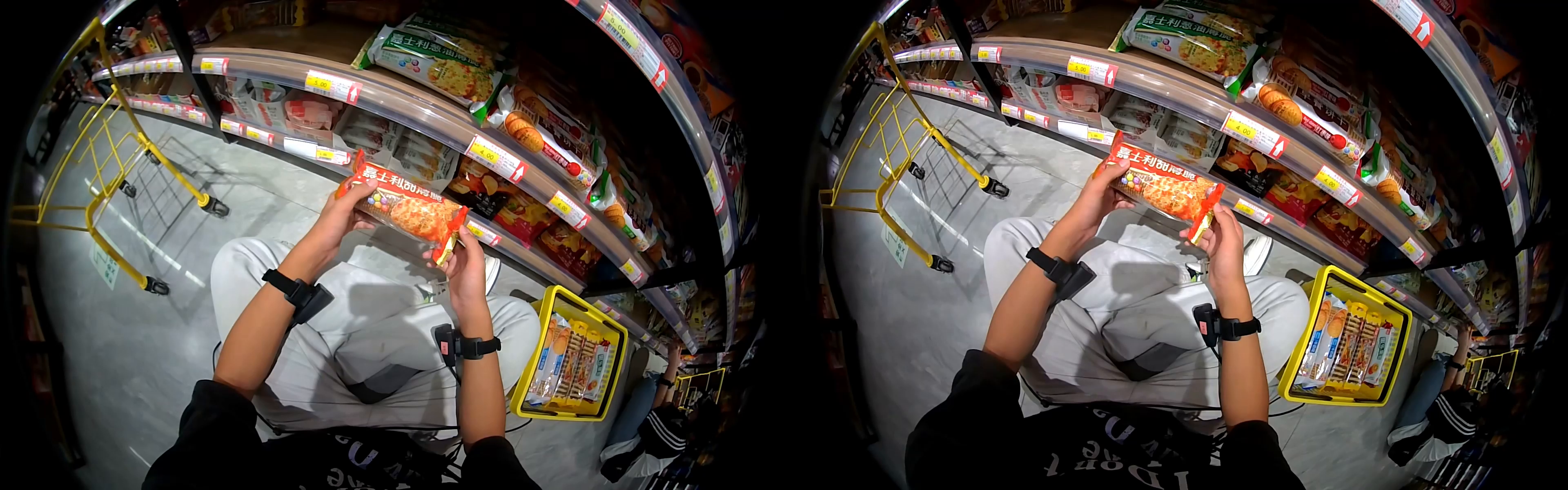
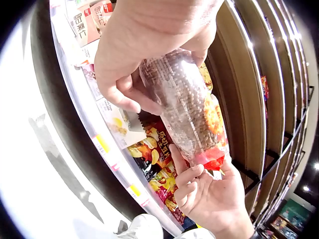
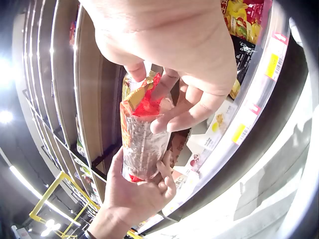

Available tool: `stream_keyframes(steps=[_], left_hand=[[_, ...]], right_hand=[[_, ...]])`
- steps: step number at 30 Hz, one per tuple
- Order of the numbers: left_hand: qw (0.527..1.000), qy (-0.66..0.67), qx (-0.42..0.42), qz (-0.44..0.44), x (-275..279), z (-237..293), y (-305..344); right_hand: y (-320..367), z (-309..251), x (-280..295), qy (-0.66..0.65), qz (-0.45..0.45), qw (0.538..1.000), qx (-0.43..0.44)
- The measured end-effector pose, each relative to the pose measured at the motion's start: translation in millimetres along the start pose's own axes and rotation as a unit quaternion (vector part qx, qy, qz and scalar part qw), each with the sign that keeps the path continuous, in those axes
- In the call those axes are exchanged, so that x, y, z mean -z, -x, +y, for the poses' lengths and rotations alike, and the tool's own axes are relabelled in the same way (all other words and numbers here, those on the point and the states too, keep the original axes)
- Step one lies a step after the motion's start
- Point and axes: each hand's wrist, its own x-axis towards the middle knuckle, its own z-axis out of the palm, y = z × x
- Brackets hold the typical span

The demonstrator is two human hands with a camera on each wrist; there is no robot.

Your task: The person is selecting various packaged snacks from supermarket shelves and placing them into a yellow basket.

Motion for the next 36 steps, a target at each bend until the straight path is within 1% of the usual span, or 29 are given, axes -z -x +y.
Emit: stream_keyframes(steps=[5, 9, 11, 12, 13, 15, 17, 19, 21, 23, 25, 29, 31, 32, 33, 36], left_hand=[[1.000, 0.007, 0.004, -0.006, 2, -1, -2], [1.000, 0.009, 0.018, -0.005, -1, 1, 0], [1.000, 0.013, 0.020, -0.003, -2, 1, 2], [1.000, 0.009, 0.021, -0.007, 0, -1, -1], [1.000, 0.002, 0.022, -0.014, 1, -2, -3], [0.999, -0.004, 0.022, -0.025, 0, -3, -4], [0.999, 0.016, 0.031, -0.015, -2, -2, -3], [0.998, 0.003, 0.035, -0.043, -3, -3, -3], [0.999, 0.011, 0.030, -0.041, -4, -2, 0], [0.998, 0.001, 0.035, -0.048, -4, -3, 0], [0.999, 0.017, 0.021, -0.032, -8, -1, 1], [0.999, 0.005, -0.003, -0.039, -1, -5, -4], [1.000, 0.010, -0.006, -0.024, -1, -5, -5], [1.000, 0.019, 0.003, -0.012, 0, -4, -7], [1.000, 0.028, 0.012, 0.002, 1, -4, -7], [0.999, 0.032, 0.019, 0.012, 3, -5, -8]], right_hand=[[-3, 3, 9, -0.022, -0.030, 0.999, 0.007], [-4, 4, 6, -0.038, -0.014, 0.999, 0.014], [-3, 6, 6, -0.002, -0.015, 0.999, 0.046], [0, 2, 3, 0.014, -0.021, 0.999, 0.026], [1, 1, 3, 0.010, -0.018, 0.999, 0.033], [1, 2, 2, 0.024, -0.022, 0.999, 0.004], [2, 3, 3, 0.009, -0.004, 1.000, 0.016], [1, 4, 4, 0.022, -0.006, 1.000, 0.021], [-1, 6, 7, 0.012, 0.005, 1.000, 0.025], [-4, 8, 12, 0.023, -0.014, 0.999, 0.023], [-2, 4, 8, 0.018, -0.002, 1.000, 0.014], [0, 3, 9, -0.032, -0.032, 0.999, 0.005], [2, -1, 8, 0.003, -0.058, 0.998, 0.016], [3, 0, 6, 0.028, -0.073, 0.996, 0.046], [4, -2, 4, 0.030, -0.075, 0.996, 0.042], [7, -4, -3, 0.052, -0.093, 0.991, 0.079]])
